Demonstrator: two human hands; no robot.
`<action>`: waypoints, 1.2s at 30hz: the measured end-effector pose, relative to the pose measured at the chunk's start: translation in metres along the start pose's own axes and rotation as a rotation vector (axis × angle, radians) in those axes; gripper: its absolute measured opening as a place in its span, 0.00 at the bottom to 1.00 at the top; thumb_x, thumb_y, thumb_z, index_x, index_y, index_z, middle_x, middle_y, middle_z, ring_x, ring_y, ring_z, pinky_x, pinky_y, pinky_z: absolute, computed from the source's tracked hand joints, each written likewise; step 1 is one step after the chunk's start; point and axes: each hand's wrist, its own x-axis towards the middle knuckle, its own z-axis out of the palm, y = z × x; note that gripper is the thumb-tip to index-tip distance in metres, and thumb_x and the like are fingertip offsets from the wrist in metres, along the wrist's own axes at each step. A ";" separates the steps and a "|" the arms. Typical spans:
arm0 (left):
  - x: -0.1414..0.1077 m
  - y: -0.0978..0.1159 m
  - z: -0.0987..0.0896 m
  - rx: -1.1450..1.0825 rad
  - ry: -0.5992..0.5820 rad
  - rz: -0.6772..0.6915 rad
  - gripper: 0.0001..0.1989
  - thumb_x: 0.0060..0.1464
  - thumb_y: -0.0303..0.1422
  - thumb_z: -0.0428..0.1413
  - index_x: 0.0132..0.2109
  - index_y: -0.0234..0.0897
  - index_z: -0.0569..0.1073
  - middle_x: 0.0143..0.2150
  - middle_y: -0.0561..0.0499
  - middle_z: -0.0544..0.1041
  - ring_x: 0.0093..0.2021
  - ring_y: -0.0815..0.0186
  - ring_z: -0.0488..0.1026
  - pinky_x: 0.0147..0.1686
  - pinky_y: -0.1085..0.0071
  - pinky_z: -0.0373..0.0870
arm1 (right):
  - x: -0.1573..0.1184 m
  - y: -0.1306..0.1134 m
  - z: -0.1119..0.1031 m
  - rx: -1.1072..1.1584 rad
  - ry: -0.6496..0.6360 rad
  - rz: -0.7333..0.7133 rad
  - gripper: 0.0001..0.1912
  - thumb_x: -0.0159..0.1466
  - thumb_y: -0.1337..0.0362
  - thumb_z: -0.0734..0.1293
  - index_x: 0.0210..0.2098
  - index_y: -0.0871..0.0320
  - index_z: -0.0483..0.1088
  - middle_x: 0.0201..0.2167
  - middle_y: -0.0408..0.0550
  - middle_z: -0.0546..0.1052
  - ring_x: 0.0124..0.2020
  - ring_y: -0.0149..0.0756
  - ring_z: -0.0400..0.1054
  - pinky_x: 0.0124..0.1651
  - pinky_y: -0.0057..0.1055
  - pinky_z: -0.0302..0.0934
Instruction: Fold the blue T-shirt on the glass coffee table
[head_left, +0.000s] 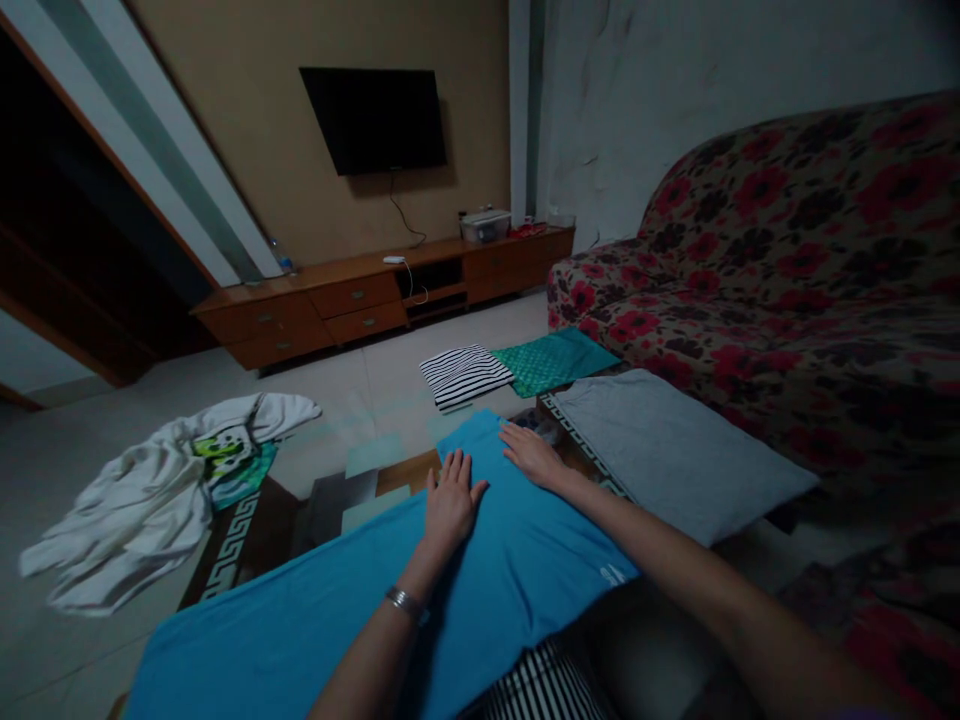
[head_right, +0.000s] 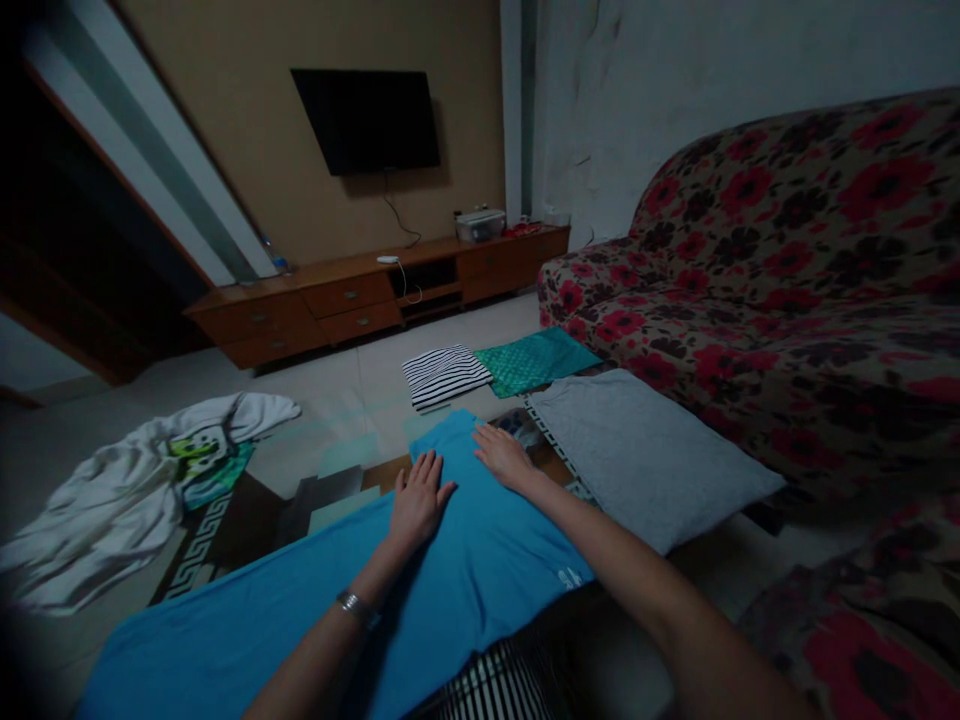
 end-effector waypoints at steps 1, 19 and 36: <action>0.002 -0.001 -0.001 0.002 -0.005 0.002 0.31 0.64 0.48 0.40 0.67 0.36 0.58 0.70 0.43 0.54 0.70 0.54 0.48 0.64 0.47 0.50 | 0.001 0.003 -0.008 0.022 -0.008 0.016 0.23 0.67 0.61 0.59 0.59 0.61 0.66 0.63 0.57 0.63 0.65 0.42 0.54 0.66 0.44 0.50; -0.111 0.074 -0.024 -0.047 -0.041 0.343 0.33 0.63 0.46 0.45 0.70 0.38 0.50 0.71 0.40 0.49 0.71 0.54 0.45 0.63 0.46 0.51 | -0.231 -0.051 -0.111 -0.004 0.020 0.779 0.27 0.64 0.60 0.64 0.61 0.62 0.61 0.48 0.58 0.76 0.47 0.43 0.72 0.46 0.31 0.61; -0.129 0.067 -0.035 -0.019 -0.137 0.463 0.39 0.60 0.54 0.41 0.69 0.34 0.50 0.71 0.39 0.47 0.71 0.54 0.42 0.66 0.49 0.47 | -0.171 -0.069 -0.077 -0.148 0.057 0.235 0.23 0.66 0.59 0.63 0.59 0.54 0.65 0.65 0.52 0.61 0.67 0.47 0.50 0.66 0.47 0.47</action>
